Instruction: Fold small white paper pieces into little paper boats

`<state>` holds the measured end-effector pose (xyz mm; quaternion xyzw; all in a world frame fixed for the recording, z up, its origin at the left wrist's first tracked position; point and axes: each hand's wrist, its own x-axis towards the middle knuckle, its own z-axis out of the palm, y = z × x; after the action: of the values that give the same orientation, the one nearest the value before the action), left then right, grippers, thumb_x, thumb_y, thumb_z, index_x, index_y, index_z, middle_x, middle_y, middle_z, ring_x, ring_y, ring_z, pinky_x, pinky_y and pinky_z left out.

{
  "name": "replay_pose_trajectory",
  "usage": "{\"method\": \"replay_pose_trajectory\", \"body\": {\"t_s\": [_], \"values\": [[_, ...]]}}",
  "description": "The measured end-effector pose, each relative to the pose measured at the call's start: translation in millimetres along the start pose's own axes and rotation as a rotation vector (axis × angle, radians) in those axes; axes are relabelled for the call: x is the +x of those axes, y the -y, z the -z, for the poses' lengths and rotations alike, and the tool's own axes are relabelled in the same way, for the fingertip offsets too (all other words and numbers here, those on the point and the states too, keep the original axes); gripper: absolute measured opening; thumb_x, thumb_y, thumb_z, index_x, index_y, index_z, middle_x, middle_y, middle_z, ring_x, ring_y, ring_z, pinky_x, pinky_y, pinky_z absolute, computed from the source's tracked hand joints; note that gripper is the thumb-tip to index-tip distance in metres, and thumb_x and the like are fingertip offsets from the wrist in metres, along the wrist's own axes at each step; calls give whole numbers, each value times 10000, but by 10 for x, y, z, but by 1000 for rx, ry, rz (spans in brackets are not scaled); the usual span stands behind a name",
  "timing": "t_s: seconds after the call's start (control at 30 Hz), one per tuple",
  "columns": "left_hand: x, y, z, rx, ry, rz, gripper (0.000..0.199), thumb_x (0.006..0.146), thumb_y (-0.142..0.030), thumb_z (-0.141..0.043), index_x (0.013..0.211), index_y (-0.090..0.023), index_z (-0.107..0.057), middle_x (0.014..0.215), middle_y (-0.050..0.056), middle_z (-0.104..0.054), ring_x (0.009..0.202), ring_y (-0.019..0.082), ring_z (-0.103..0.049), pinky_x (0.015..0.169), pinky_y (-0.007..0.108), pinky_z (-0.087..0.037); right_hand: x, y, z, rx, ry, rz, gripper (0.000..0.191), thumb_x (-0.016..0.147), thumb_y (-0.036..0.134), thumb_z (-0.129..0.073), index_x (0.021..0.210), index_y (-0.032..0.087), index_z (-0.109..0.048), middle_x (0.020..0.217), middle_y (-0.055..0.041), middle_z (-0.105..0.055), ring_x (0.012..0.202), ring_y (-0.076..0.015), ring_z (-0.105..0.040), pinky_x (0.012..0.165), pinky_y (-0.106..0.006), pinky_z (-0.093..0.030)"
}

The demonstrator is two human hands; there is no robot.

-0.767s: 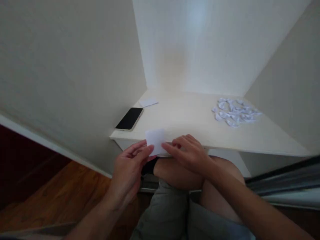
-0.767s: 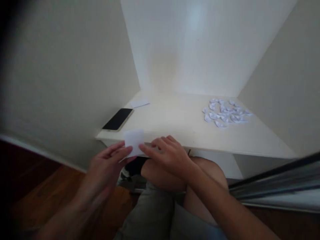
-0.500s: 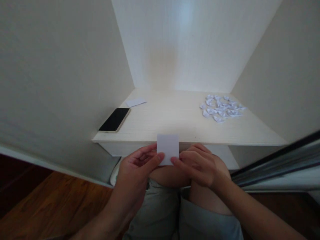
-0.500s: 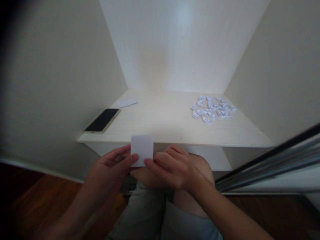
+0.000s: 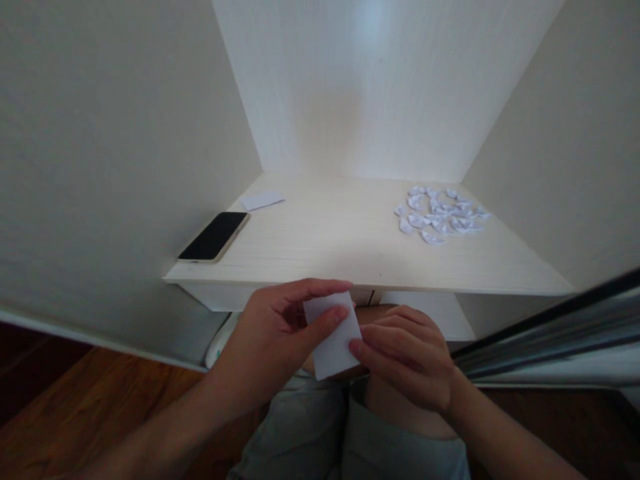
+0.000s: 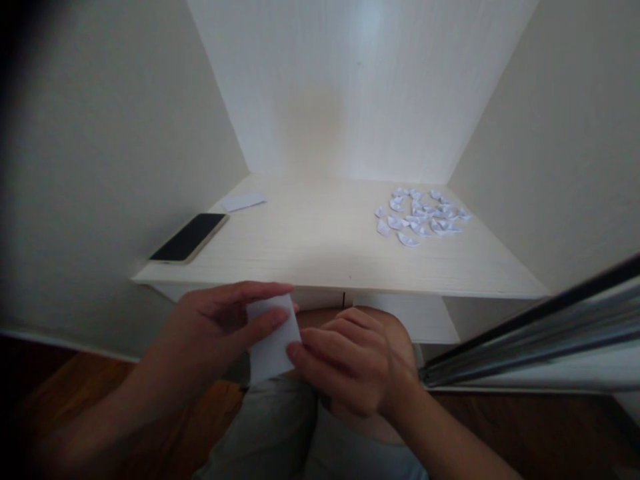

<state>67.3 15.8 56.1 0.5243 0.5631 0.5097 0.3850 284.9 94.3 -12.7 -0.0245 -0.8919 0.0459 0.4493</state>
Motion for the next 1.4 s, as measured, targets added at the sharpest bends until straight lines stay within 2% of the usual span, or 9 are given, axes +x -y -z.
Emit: {"method": "replay_pose_trajectory", "body": {"t_s": [0.13, 0.3, 0.5, 0.63, 0.73, 0.9, 1.13, 1.3, 1.4], "values": [[71, -16, -63, 70, 13, 12, 245, 823, -296, -888, 1067, -321, -889, 829, 2, -860, 630, 118, -702, 531, 146, -529, -43, -18, 47, -42, -30, 71, 213, 1051, 63, -616, 1223, 73, -741, 1054, -124, -849, 845, -229, -772, 709, -415, -587], [197, -71, -105, 72, 108, 36, 154, 840, -259, -877, 982, -314, -894, 865, -25, -869, 721, 113, -755, 621, 130, -565, -95, -60, 87, -18, -21, -27, 208, 1052, 89, -657, 1234, 139, -743, 1035, -80, -841, 810, -202, -745, 695, -390, -572], [284, -106, -117, 131, 175, 83, 134, 836, -285, -894, 970, -296, -887, 817, -34, -847, 673, 99, -716, 563, 126, -516, -61, -105, 141, -24, -29, -1, 187, 1039, 50, -662, 1196, 101, -749, 1021, -107, -837, 817, -206, -727, 658, -375, -542], [311, -79, -125, 129, 229, 108, 180, 822, -294, -901, 1001, -305, -884, 798, -32, -838, 665, 108, -710, 561, 141, -509, -88, -126, 109, 31, -49, -94, 153, 1015, 62, -716, 1134, 144, -767, 1008, -69, -831, 816, -180, -722, 680, -344, -556], [321, -71, -166, 137, 206, 66, 169, 812, -272, -893, 974, -319, -892, 763, -26, -829, 622, 120, -695, 521, 157, -482, -118, -116, 60, 42, -99, -146, 176, 991, 65, -738, 1102, 191, -789, 1002, -51, -822, 847, -182, -743, 710, -323, -582], [319, -103, -241, 102, 169, 10, 117, 803, -234, -874, 885, -313, -900, 740, -5, -834, 610, 156, -721, 522, 190, -510, -104, -42, 46, 233, -83, -403, 181, 1010, 140, -691, 1107, 243, -803, 1088, -56, -781, 859, -166, -741, 696, -285, -583], [308, -84, -200, 63, 261, -20, 165, 973, -409, -762, 1053, -353, -895, 1019, 25, -885, 899, 221, -832, 773, 258, -647, 10, 69, 62, 405, -173, -752, 40, 989, 245, -781, 958, 265, -796, 1016, -29, -762, 925, -186, -744, 808, -318, -597], [289, -84, -191, 10, 270, 1, 234, 897, -375, -862, 1130, -350, -878, 1043, 31, -882, 948, 236, -836, 831, 284, -674, 99, 130, 46, 558, -286, -905, 64, 963, 259, -812, 900, 254, -805, 974, -40, -787, 859, -184, -743, 727, -300, -603], [280, -90, -202, 28, 239, -26, 194, 905, -319, -851, 1094, -335, -888, 1030, 29, -882, 929, 218, -831, 848, 273, -671, 159, 174, 44, 608, -326, -997, 70, 938, 291, -843, 893, 243, -820, 936, -47, -804, 833, -188, -748, 734, -309, -620]]}}
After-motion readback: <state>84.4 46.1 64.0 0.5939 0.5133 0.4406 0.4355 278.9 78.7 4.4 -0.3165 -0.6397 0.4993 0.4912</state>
